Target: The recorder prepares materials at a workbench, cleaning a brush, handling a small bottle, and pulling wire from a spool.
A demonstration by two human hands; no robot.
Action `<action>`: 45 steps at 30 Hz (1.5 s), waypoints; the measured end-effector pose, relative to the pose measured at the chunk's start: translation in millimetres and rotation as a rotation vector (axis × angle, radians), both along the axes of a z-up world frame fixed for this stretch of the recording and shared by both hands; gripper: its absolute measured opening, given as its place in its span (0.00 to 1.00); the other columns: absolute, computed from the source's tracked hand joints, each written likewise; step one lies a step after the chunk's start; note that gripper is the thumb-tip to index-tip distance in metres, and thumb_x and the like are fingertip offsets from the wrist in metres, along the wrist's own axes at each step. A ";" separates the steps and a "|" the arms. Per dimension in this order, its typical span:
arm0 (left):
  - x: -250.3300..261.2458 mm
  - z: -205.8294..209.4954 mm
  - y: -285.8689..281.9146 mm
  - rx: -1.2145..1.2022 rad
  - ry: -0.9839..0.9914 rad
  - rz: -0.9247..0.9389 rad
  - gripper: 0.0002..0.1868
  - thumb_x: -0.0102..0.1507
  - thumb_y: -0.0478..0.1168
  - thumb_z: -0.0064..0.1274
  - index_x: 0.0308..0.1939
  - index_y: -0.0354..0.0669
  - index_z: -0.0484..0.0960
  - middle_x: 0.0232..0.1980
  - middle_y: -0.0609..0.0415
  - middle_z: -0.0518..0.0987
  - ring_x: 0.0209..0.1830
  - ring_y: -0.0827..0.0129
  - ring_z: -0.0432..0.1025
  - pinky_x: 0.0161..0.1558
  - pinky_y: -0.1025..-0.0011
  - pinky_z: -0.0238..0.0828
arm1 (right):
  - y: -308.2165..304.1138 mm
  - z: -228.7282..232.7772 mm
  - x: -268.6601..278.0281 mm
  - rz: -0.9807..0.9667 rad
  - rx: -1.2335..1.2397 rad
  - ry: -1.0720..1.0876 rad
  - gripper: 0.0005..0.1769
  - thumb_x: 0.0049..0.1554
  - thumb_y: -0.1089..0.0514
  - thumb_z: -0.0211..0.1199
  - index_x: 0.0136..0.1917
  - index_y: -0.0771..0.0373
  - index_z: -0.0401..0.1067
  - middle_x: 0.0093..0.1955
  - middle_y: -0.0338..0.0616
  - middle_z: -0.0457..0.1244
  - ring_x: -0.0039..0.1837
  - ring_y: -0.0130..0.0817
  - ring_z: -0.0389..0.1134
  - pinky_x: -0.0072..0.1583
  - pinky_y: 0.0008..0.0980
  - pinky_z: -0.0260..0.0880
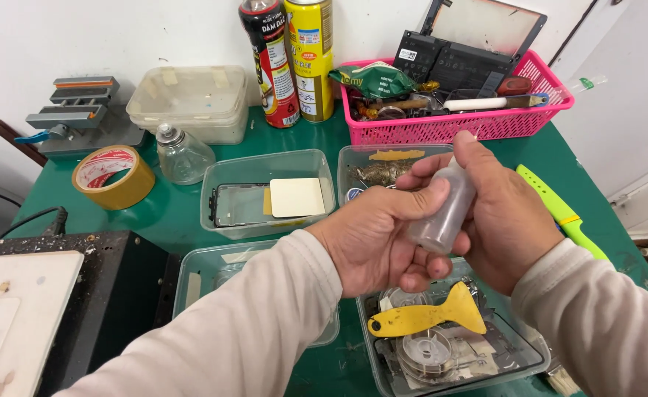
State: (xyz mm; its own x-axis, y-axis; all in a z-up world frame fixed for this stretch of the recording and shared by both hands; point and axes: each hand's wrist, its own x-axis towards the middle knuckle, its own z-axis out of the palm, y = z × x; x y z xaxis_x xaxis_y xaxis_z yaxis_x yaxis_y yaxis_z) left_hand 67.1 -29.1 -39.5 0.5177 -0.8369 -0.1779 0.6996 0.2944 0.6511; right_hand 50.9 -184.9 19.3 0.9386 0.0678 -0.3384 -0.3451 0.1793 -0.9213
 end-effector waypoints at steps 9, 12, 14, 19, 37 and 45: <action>26.8 -55.5 -17.1 0.544 -1.180 0.584 0.37 0.69 0.47 0.56 0.75 0.35 0.57 0.57 0.43 0.80 0.50 0.65 0.77 0.47 0.66 0.74 | -9.3 -31.8 20.0 0.037 -0.113 -0.133 0.34 0.66 0.37 0.45 0.56 0.70 0.73 0.50 0.51 0.69 0.49 0.34 0.69 0.57 0.35 0.70; -0.4 42.3 -17.3 1.035 -0.653 0.255 0.40 0.61 0.52 0.54 0.75 0.50 0.60 0.57 0.46 0.83 0.41 0.56 0.82 0.37 0.57 0.81 | -7.5 -20.3 16.5 0.089 -0.080 -0.047 0.26 0.60 0.42 0.47 0.59 0.59 0.74 0.49 0.38 0.71 0.51 0.27 0.70 0.57 0.31 0.69; 9.4 13.5 -15.6 1.042 -0.840 0.323 0.37 0.61 0.52 0.59 0.70 0.45 0.64 0.59 0.43 0.80 0.50 0.55 0.78 0.48 0.58 0.75 | -24.6 -34.1 25.9 0.129 -0.104 -0.118 0.22 0.60 0.46 0.52 0.59 0.60 0.74 0.49 0.38 0.70 0.52 0.27 0.70 0.57 0.32 0.70; 6.1 3.4 -3.0 1.574 -1.325 0.249 0.27 0.50 0.39 0.66 0.53 0.42 0.77 0.56 0.39 0.75 0.51 0.45 0.75 0.50 0.53 0.74 | -64.1 -60.1 61.4 0.004 -0.488 -0.333 0.20 0.63 0.48 0.61 0.61 0.63 0.74 0.49 0.41 0.70 0.49 0.31 0.67 0.54 0.36 0.68; 3.5 -15.8 -2.4 1.557 -1.373 0.317 0.16 0.53 0.30 0.58 0.46 0.43 0.84 0.47 0.41 0.80 0.47 0.46 0.77 0.50 0.53 0.75 | -34.5 -93.4 89.6 0.390 -1.436 -0.707 0.29 0.44 0.48 0.76 0.60 0.39 0.78 0.60 0.38 0.69 0.63 0.46 0.66 0.66 0.46 0.64; -7.5 7.1 -2.1 1.504 -1.278 0.373 0.23 0.50 0.32 0.59 0.50 0.48 0.82 0.51 0.48 0.74 0.47 0.47 0.75 0.49 0.52 0.73 | -101.6 -67.7 68.3 -0.046 -1.268 -0.370 0.14 0.54 0.67 0.59 0.49 0.58 0.83 0.46 0.47 0.72 0.47 0.41 0.73 0.54 0.40 0.72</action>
